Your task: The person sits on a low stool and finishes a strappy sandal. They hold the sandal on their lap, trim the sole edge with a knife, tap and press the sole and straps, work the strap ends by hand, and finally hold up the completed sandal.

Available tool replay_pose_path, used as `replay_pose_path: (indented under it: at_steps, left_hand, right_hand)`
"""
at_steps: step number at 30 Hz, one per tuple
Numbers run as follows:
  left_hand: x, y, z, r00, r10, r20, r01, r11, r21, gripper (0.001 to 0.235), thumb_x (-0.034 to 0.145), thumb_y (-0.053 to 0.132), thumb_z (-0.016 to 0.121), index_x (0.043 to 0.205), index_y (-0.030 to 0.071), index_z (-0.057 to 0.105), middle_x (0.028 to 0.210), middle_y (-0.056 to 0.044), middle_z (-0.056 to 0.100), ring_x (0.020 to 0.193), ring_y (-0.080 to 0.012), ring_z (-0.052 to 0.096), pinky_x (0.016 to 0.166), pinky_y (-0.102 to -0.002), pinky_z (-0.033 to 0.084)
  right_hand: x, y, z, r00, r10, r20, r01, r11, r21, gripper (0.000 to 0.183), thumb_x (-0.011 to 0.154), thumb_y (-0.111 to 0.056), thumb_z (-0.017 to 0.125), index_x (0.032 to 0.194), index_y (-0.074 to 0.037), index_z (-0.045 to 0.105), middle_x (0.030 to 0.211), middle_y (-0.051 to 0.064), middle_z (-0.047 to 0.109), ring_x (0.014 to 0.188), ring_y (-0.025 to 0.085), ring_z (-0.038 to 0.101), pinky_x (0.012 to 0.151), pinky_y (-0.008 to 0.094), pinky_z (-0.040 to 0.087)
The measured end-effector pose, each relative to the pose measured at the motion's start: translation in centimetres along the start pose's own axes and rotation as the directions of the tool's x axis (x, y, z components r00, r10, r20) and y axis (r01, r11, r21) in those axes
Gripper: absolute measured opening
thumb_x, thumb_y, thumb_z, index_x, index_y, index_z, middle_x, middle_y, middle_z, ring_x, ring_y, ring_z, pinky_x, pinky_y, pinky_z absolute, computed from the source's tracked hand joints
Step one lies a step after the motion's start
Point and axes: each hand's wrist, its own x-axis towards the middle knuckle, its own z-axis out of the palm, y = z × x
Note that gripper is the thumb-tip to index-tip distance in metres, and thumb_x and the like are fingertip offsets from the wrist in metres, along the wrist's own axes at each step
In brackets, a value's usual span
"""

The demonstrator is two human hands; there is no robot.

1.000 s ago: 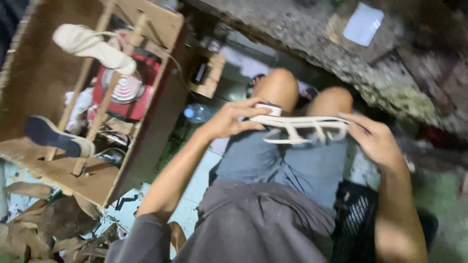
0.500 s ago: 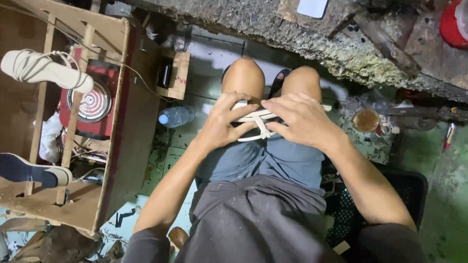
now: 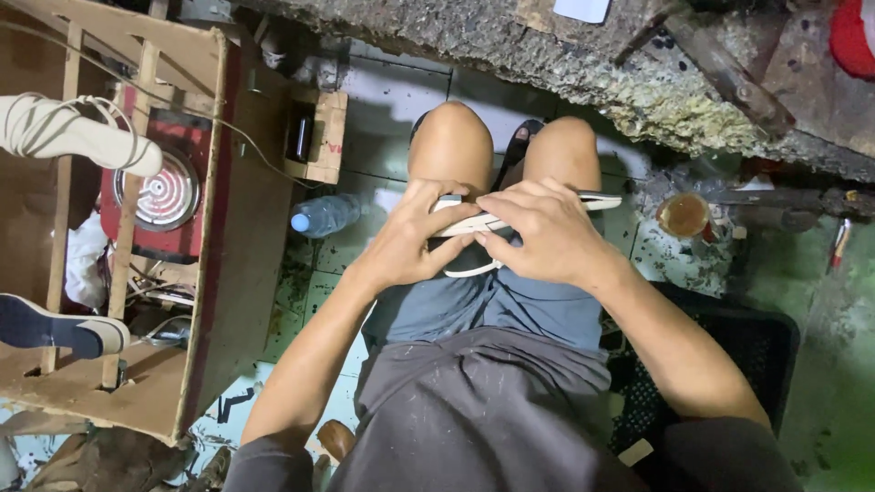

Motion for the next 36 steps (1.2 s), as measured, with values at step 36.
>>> replay_pose_path:
  at_steps: [36]
  left_hand:
    - [0.3,-1.1,0.2,0.999,0.047,-0.019,-0.048,0.998,-0.047,0.027,0.086,0.024,0.076,0.111,0.014,0.074,0.117,-0.011,0.065,0.105,-0.0353,0.063,0.094,-0.047,0.052]
  right_hand:
    - [-0.1,-0.4,0.7,0.98,-0.09,-0.177,0.067,0.989,-0.135,0.03,0.086,-0.039,0.071,0.103,-0.014,0.071,0.098,0.002,0.07,0.091,0.022,0.067,0.084,0.04,0.048]
